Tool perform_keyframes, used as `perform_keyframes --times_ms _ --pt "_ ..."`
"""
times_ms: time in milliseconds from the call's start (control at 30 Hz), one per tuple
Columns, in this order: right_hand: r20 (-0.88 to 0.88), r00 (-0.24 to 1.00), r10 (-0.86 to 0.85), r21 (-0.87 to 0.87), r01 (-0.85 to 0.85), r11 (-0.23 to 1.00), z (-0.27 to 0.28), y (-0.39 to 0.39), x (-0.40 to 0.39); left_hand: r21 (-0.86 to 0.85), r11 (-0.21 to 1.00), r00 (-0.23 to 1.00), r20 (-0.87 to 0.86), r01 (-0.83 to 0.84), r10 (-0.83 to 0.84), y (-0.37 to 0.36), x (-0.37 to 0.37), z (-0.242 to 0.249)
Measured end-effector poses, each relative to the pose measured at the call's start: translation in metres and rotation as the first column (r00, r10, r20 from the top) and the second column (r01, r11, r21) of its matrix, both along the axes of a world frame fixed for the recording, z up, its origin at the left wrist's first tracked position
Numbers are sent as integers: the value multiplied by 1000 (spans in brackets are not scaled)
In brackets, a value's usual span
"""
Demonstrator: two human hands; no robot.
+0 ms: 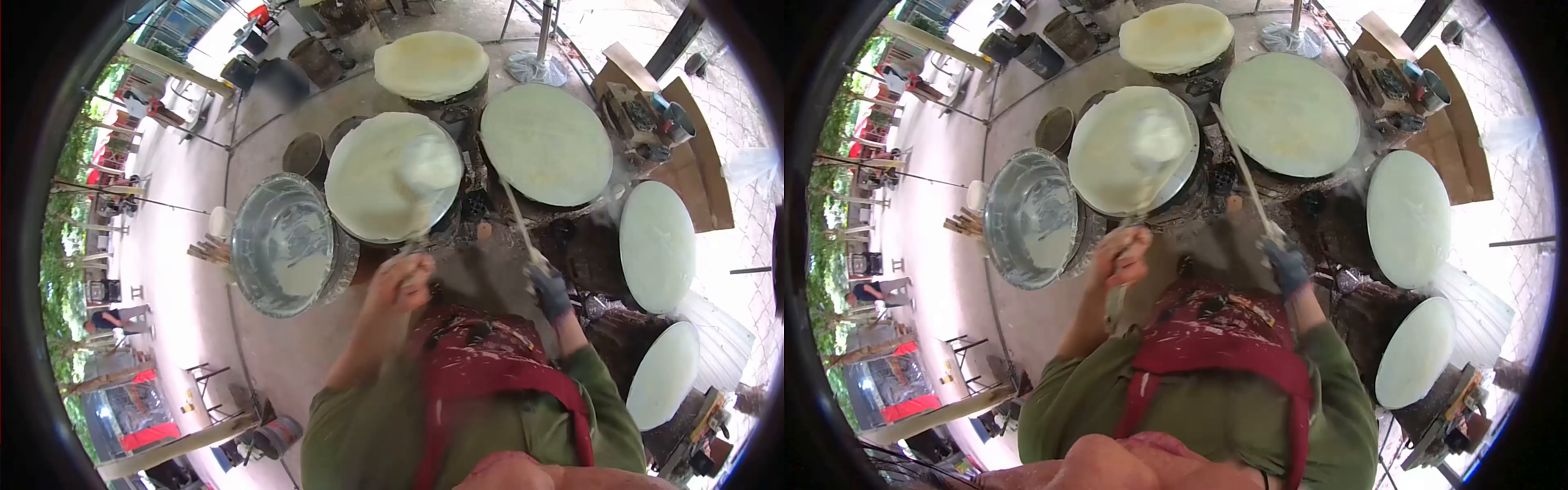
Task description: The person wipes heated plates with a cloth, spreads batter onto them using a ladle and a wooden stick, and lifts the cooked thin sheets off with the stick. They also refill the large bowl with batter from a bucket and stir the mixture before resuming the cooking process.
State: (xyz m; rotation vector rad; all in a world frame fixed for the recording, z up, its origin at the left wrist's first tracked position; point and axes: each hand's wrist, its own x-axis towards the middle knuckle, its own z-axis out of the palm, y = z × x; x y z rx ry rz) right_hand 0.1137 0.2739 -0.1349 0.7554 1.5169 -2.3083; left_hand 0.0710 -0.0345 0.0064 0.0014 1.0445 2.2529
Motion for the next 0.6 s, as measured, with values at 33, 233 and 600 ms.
perform_keyframes --times_ms 33,233,600 --pt "-42 999 28 -8 -28 1000 3 -35 -33 -60 996 997 -1 -73 73 -39 2 -1" --pt "-171 978 117 582 4 813 -111 -168 -193 -316 806 859 -67 -501 508 -209 42 -22" --pt "-205 975 89 640 65 765 -15 -227 -284 -198 558 485 320 -806 814 -292 76 -35"
